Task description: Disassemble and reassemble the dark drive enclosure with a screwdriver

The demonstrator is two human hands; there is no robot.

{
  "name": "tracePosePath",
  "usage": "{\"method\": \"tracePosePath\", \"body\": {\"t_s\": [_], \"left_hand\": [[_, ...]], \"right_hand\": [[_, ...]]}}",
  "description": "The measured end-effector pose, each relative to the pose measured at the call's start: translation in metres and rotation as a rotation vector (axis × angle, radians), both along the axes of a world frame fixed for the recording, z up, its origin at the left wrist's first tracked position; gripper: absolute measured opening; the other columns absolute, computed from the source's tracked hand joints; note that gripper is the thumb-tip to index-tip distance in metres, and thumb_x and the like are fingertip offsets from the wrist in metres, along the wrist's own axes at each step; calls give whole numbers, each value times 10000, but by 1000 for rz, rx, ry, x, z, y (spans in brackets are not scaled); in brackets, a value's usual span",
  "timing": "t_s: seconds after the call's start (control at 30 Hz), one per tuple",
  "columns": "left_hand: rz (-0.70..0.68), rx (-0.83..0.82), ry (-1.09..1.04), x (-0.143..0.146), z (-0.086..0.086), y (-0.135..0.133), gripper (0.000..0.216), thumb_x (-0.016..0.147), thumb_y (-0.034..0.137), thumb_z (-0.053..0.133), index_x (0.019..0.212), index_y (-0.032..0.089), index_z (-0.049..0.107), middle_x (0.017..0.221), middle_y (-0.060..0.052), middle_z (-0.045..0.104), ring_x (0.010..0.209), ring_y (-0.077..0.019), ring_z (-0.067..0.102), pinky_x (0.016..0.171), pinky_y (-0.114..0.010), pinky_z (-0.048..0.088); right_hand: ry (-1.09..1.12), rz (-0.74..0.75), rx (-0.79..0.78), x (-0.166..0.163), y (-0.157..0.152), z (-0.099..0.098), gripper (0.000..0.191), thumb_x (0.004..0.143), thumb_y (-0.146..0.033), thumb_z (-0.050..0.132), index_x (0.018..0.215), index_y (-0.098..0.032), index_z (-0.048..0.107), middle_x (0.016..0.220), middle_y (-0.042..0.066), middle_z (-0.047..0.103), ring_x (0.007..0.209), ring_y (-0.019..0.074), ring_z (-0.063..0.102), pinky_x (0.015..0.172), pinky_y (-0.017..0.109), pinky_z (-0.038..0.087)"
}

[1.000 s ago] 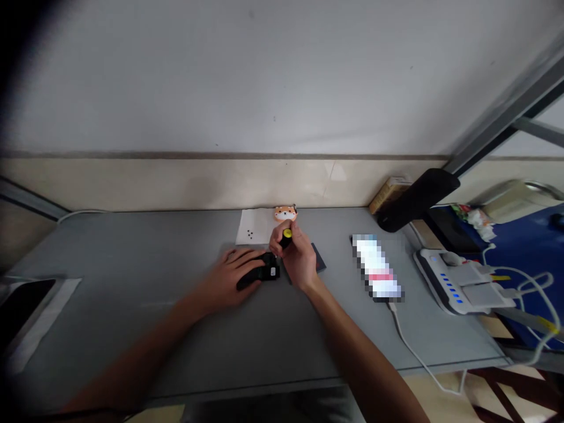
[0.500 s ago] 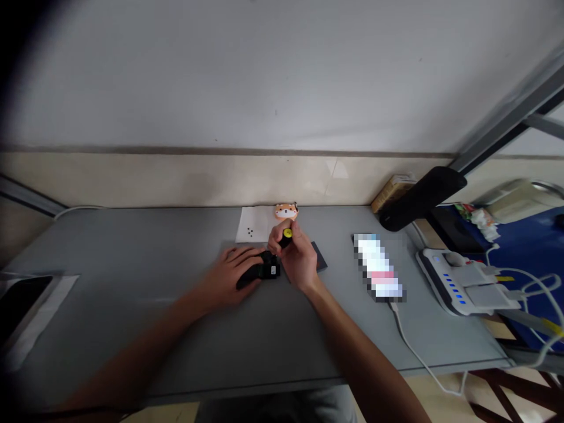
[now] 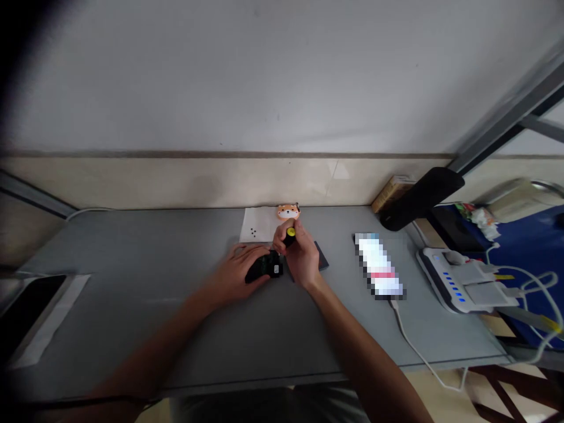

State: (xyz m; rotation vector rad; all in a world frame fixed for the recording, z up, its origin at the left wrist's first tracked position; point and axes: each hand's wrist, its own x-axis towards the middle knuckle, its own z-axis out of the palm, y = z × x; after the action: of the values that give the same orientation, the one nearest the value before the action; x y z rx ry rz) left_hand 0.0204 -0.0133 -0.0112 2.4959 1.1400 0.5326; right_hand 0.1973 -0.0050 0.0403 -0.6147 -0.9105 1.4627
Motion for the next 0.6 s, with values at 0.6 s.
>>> {"method": "tracePosePath", "body": {"t_s": [0.6], "left_hand": [[12, -19, 26, -1, -3, 0, 360, 978, 364, 568, 1313, 245, 510, 1352, -69, 665, 1275, -276, 603, 1172, -503, 330]], "right_hand": [[-5, 11, 20, 0, -4, 0, 423, 972, -541, 511, 683, -232, 524, 600, -26, 359, 534, 134, 333, 563, 315, 308]]}}
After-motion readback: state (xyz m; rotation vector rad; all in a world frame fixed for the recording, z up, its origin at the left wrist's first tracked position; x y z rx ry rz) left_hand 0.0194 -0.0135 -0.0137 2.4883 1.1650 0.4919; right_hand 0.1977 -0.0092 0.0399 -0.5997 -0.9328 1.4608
